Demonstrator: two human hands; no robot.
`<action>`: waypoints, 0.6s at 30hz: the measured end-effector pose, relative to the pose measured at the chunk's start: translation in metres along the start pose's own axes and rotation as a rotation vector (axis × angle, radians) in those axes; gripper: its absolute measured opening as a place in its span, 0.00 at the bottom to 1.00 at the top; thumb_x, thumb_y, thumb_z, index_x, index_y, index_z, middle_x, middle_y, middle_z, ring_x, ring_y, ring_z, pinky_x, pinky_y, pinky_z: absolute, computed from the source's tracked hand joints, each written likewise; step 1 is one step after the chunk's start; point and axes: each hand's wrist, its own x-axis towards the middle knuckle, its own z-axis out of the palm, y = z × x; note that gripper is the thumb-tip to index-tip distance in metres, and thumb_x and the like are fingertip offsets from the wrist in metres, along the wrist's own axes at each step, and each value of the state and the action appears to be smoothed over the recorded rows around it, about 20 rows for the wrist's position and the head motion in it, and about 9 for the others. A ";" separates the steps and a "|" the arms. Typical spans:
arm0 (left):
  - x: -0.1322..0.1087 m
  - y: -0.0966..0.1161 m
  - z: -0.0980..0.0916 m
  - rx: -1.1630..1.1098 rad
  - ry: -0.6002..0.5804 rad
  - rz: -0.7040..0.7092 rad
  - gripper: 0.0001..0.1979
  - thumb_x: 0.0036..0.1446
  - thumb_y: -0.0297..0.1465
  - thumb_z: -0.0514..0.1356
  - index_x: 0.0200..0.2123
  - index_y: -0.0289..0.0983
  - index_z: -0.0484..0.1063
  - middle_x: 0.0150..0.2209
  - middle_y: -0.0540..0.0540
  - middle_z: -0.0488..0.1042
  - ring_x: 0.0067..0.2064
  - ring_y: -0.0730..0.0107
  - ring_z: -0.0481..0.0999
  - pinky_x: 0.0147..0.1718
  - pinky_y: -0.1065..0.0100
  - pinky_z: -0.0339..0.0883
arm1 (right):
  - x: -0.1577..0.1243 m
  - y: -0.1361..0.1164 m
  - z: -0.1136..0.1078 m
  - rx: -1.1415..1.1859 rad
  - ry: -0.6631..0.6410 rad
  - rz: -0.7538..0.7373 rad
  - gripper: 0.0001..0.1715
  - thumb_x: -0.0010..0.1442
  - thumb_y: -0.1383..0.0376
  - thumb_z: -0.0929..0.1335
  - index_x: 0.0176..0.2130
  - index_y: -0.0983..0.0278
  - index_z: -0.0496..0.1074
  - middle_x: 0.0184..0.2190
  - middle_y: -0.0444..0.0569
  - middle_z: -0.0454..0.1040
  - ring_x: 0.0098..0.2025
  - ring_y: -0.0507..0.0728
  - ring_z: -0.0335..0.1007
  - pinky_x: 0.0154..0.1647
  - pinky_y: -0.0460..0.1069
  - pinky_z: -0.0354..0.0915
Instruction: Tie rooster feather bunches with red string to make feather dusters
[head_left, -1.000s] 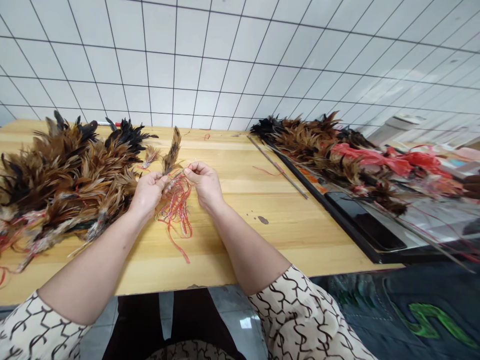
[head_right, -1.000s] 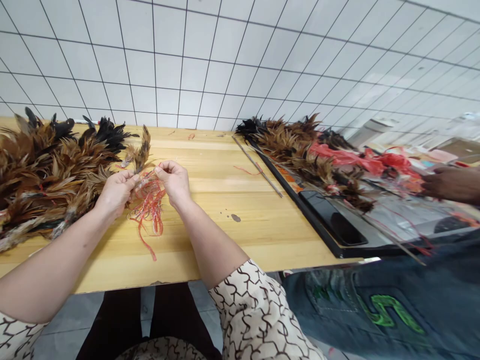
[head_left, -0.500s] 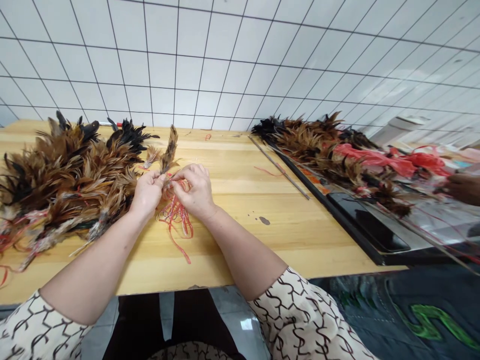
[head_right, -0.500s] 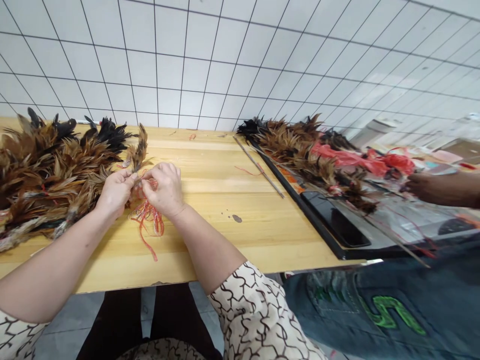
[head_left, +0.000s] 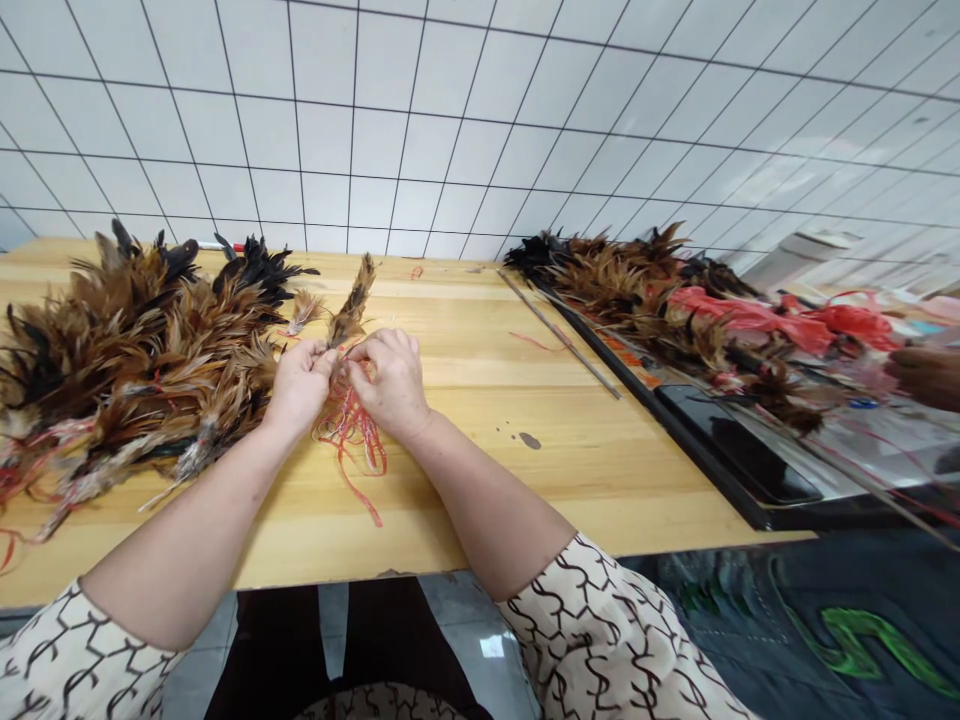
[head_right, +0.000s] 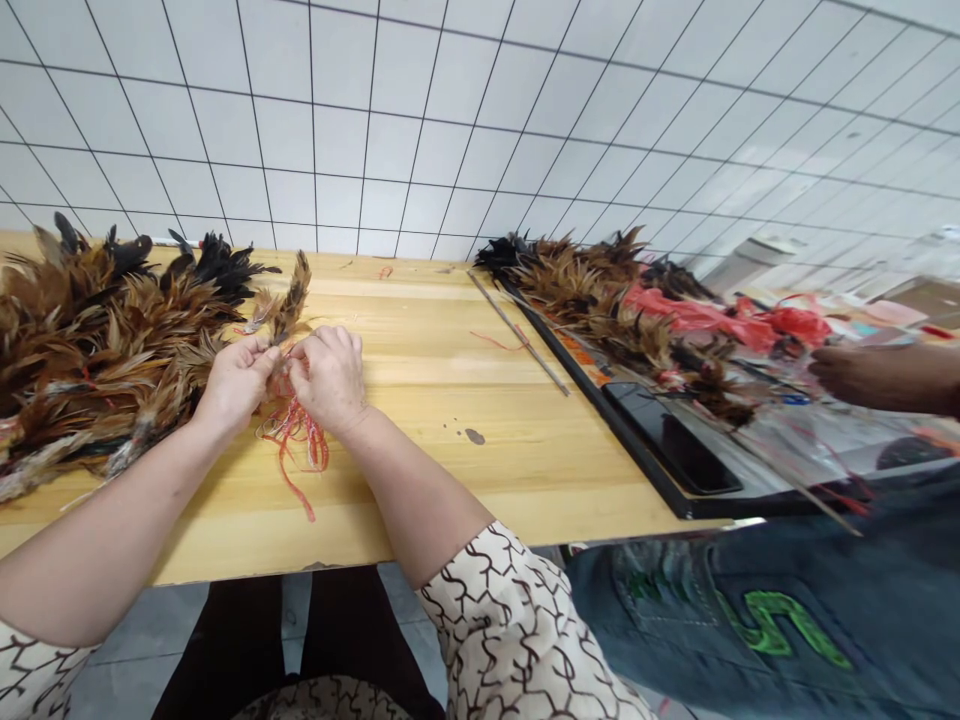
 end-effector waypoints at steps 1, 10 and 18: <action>0.000 0.001 0.000 0.003 -0.008 -0.007 0.10 0.44 0.29 0.66 0.21 0.36 0.65 0.13 0.57 0.58 0.14 0.82 0.53 0.13 0.77 0.45 | 0.001 0.000 0.000 0.025 0.000 0.016 0.05 0.53 0.69 0.66 0.27 0.62 0.70 0.30 0.49 0.70 0.39 0.58 0.62 0.43 0.53 0.55; 0.000 0.007 0.005 -0.063 0.020 -0.021 0.10 0.44 0.27 0.64 0.19 0.35 0.64 0.13 0.56 0.61 0.16 0.80 0.59 0.16 0.76 0.54 | 0.007 0.000 0.000 0.344 0.037 0.173 0.07 0.45 0.71 0.67 0.20 0.62 0.65 0.24 0.43 0.68 0.31 0.53 0.62 0.39 0.50 0.59; 0.003 0.003 0.000 0.006 0.033 0.023 0.10 0.44 0.27 0.63 0.19 0.36 0.63 0.14 0.55 0.63 0.16 0.80 0.58 0.16 0.76 0.54 | 0.008 0.002 -0.004 0.344 0.043 0.238 0.07 0.46 0.70 0.66 0.20 0.62 0.64 0.23 0.44 0.68 0.30 0.53 0.62 0.38 0.51 0.58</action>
